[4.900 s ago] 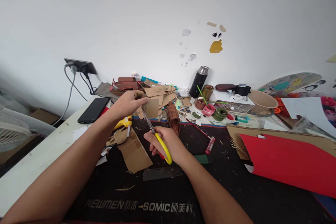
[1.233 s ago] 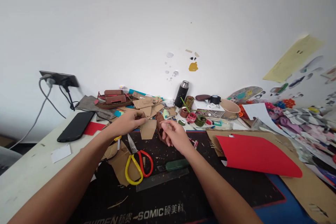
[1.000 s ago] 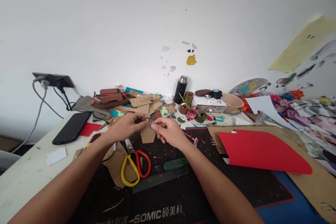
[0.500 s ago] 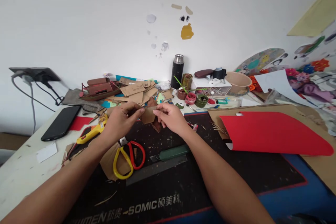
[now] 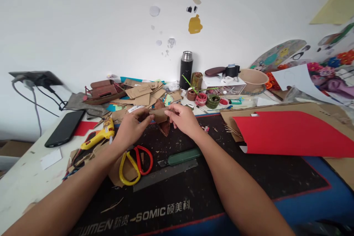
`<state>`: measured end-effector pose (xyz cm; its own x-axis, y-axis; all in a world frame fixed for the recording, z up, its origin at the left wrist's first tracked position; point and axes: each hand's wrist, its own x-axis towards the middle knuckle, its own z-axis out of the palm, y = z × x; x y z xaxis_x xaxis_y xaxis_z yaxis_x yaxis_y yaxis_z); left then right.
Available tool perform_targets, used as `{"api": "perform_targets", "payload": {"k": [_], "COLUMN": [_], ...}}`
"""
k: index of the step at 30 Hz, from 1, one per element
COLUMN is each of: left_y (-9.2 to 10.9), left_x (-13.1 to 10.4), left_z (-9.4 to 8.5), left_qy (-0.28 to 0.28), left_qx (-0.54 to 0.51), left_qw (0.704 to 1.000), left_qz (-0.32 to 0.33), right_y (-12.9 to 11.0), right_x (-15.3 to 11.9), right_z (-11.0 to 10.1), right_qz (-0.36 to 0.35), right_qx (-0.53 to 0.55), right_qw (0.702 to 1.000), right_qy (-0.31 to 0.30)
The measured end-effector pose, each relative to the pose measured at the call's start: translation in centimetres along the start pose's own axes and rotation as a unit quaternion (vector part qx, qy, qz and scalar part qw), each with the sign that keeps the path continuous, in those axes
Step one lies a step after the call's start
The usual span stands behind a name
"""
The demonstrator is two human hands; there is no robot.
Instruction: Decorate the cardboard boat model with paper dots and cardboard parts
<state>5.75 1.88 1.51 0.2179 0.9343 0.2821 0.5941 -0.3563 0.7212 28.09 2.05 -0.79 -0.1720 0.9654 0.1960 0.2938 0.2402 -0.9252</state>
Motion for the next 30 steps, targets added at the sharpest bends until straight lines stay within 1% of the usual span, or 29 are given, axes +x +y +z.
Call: {"api": "perform_targets", "payload": {"k": [3,10,15,18,24,30], "left_y": [0.2,0.4,0.3,0.1,0.2,0.3], "left_x": [0.1,0.3,0.3,0.4,0.2,0.1], "left_z": [0.2,0.7,0.8,0.9,1.0,1.1], "left_qy": [0.002,0.011,0.005,0.004,0.007,0.01], "left_qx": [0.001,0.023,0.031,0.046,0.084,0.101], "left_qw": [1.0,1.0,1.0,0.999,0.996,0.993], "left_qz": [-0.003,-0.004,0.003,0.007,0.035,0.059], "right_y": [0.0,-0.4,-0.2,-0.1,-0.5,-1.0], "right_x": [0.0,0.1,0.1,0.0,-0.1,-0.3], "right_z": [-0.2,-0.7,-0.9,-0.9,-1.2,-1.5], "right_qz": [0.0,0.009,0.01,0.009,0.012,0.014], "right_qx": [-0.002,-0.023,-0.035,-0.053,-0.101,-0.146], "right_qw": [1.0,1.0,0.999,0.998,0.994,0.988], "right_qy": [-0.005,0.009,-0.015,-0.02,-0.028,-0.048]}}
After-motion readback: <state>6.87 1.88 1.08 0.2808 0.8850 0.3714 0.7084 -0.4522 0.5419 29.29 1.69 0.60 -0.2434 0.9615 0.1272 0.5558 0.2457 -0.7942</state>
